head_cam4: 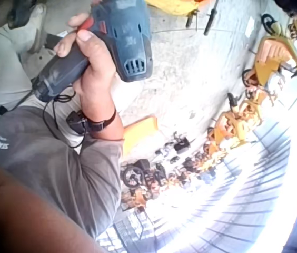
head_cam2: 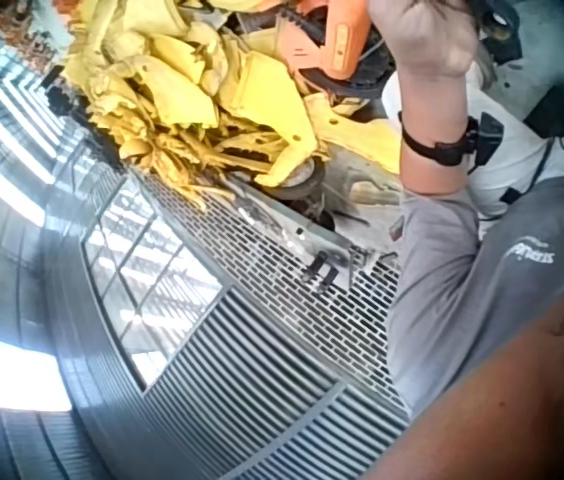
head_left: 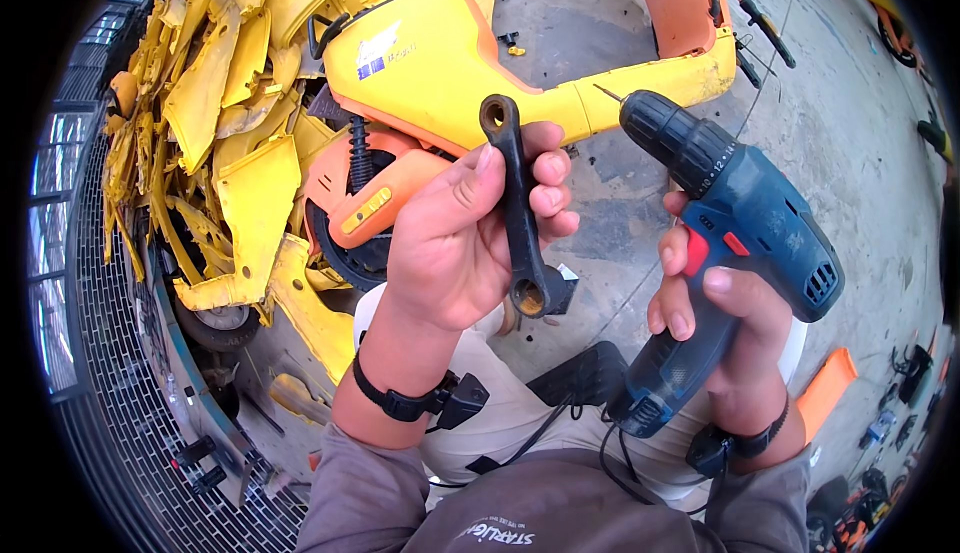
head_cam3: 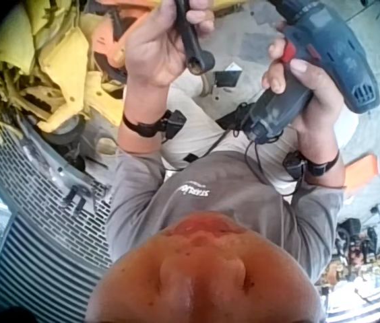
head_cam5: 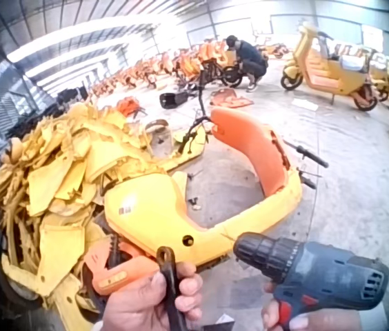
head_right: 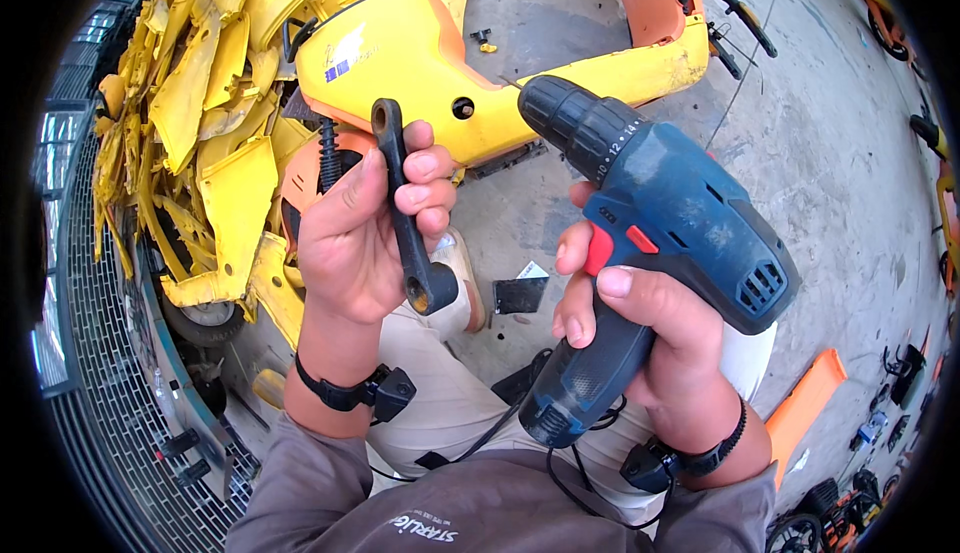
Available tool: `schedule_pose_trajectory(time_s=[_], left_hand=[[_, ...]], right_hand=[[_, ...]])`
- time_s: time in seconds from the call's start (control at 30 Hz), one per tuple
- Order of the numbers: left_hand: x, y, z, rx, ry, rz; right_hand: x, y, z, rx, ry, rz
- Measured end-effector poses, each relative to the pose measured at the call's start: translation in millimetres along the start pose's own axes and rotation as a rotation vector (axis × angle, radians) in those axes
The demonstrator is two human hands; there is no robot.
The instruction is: The person uses a power drill to enlarge or clean a hole in a metal bracket, then holds the bracket and drills into a different section.
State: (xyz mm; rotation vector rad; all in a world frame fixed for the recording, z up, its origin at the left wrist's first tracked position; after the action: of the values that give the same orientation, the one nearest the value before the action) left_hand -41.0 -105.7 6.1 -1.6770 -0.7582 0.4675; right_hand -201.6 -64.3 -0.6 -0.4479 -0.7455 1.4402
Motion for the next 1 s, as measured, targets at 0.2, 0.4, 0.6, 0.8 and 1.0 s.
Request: schedule_pose_trajectory(time_s=[0.2, 0.4, 0.6, 0.8, 1.0], left_hand=[[0, -2, 2, -0.059, 0.010, 0.014], [2, 18, -8, -0.312, -0.111, -0.220], [7, 30, -14, -0.458, -0.160, -0.556], [3, 37, -21, -0.732, -0.248, -0.723], [1, 31, -25, -1.060, -0.332, -0.812]], right_hand=[[2, 0, -1, -0.040, -0.024, 0.064], [3, 0, -3, -0.047, -0.051, 0.061], [4, 0, -2, -0.044, -0.050, 0.073], [3, 2, -4, -0.036, -0.047, 0.050], [0, 12, -7, 0.000, -0.051, -0.025]])
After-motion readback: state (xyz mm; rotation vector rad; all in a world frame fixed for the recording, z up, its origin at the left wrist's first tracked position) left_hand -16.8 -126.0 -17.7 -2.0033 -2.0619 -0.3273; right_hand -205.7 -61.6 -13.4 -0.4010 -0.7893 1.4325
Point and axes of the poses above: each hand's wrist, its own x-axis away from the middle knuckle, its own y-axis out of the back of the hand, z = x × y, the point moved 9 cm from there along -x, towards the middle knuckle, and after that the axes turned 13 degrees about y, right-handed, at the moved point
